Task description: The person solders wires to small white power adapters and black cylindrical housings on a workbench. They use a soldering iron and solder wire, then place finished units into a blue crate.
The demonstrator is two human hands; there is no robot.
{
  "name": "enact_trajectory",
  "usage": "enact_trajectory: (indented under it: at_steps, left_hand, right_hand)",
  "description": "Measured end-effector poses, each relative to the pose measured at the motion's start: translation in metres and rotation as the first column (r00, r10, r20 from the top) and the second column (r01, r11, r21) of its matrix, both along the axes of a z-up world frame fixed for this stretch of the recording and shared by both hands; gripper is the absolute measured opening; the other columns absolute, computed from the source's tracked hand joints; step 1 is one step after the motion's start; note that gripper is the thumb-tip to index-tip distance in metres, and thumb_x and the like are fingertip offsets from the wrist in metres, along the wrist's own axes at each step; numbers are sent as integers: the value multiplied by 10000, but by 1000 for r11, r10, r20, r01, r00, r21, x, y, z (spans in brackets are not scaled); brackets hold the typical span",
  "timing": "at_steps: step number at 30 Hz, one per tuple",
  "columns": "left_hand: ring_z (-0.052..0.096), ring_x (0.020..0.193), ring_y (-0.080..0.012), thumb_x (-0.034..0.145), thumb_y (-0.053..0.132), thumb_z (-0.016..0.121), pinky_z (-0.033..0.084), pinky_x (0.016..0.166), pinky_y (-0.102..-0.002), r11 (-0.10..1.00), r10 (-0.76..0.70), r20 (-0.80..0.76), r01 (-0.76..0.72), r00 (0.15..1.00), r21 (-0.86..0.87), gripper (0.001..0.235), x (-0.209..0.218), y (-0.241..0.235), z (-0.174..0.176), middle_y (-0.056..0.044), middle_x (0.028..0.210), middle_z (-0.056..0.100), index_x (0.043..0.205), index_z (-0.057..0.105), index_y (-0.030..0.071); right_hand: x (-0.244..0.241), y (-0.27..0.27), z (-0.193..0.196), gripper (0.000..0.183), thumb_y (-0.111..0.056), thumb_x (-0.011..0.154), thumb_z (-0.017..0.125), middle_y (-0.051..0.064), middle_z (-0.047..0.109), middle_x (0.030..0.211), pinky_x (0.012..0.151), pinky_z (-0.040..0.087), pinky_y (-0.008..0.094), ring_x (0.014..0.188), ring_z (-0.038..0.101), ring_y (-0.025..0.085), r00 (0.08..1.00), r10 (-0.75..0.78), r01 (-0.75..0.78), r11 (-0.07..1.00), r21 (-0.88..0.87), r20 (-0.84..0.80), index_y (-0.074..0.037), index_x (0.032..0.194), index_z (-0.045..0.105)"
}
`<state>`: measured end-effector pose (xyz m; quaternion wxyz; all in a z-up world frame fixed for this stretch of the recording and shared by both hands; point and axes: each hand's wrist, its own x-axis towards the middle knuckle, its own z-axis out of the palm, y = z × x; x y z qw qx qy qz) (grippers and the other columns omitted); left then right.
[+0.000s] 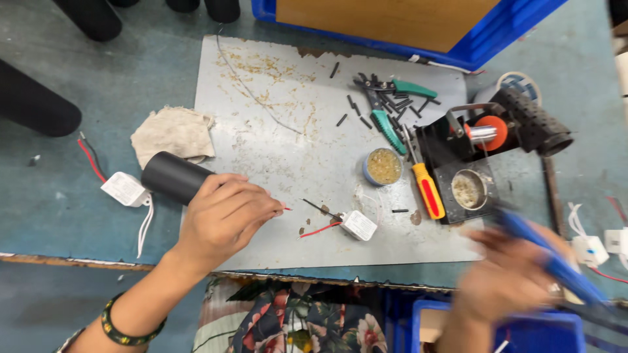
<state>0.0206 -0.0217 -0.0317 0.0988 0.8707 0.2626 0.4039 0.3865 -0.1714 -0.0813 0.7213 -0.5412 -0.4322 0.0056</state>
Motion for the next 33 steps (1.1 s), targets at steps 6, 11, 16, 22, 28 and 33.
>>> enact_trajectory:
  at_steps: [6, 11, 16, 22, 28, 33]
  left_hand:
    - [699, 902, -174, 799, 125, 834, 508, 842, -361, 999, 23, 89, -26, 996, 29, 172, -4, -5, -7, 7, 886, 718, 925, 716, 117]
    - [694, 892, -166, 805, 131, 840, 498, 814, -346, 999, 39, 131, -42, 991, 17, 168, -7, -1, -11, 19, 881, 717, 920, 718, 121]
    - [700, 899, -154, 805, 113, 823, 490, 805, -334, 1000, 17, 143, -20, 990, 22, 159, -8, -2, -8, 58, 890, 732, 923, 718, 135]
    - [700, 901, -160, 813, 111, 823, 490, 809, -335, 1000, 2, 171, -1, 985, -6, 159, -10, -3, -8, 36, 874, 716, 927, 713, 123]
    - [702, 896, -161, 809, 102, 817, 489, 806, -336, 1000, 5, 177, -4, 984, -6, 162, -10, -3, -9, 35, 875, 721, 936, 718, 122]
    - [705, 896, -164, 812, 106, 823, 491, 802, -336, 1000, 9, 178, -8, 984, -8, 159, -10, -3, -8, 31, 868, 719, 925, 711, 114]
  right_hand:
    - [-80, 75, 28, 252, -184, 1092, 589, 171, 729, 1033, 719, 554, 284, 867, 760, 264, 924, 354, -380, 894, -240, -145, -12, 1252, 499]
    - [-93, 87, 26, 278, -145, 1088, 613, 154, 707, 1081, 912, 610, 320, 973, 752, 236, 861, 502, -464, 841, -277, 82, -14, 1289, 471]
    - [-100, 89, 27, 245, -67, 1056, 636, 154, 703, 1078, 891, 625, 321, 983, 763, 224, 834, 498, -396, 841, -369, 238, -2, 1250, 503]
    - [-105, 90, 31, 241, -60, 1048, 643, 151, 720, 1058, 878, 623, 311, 983, 764, 213, 811, 497, -364, 842, -398, 308, -4, 1245, 515]
    - [-105, 89, 31, 249, -67, 1043, 645, 154, 718, 1066, 875, 615, 303, 977, 761, 206, 807, 490, -346, 844, -409, 329, 3, 1245, 518]
    - [-106, 90, 32, 255, -65, 1046, 646, 148, 725, 1059, 881, 602, 300, 977, 756, 207, 797, 483, -331, 852, -406, 363, 8, 1252, 515]
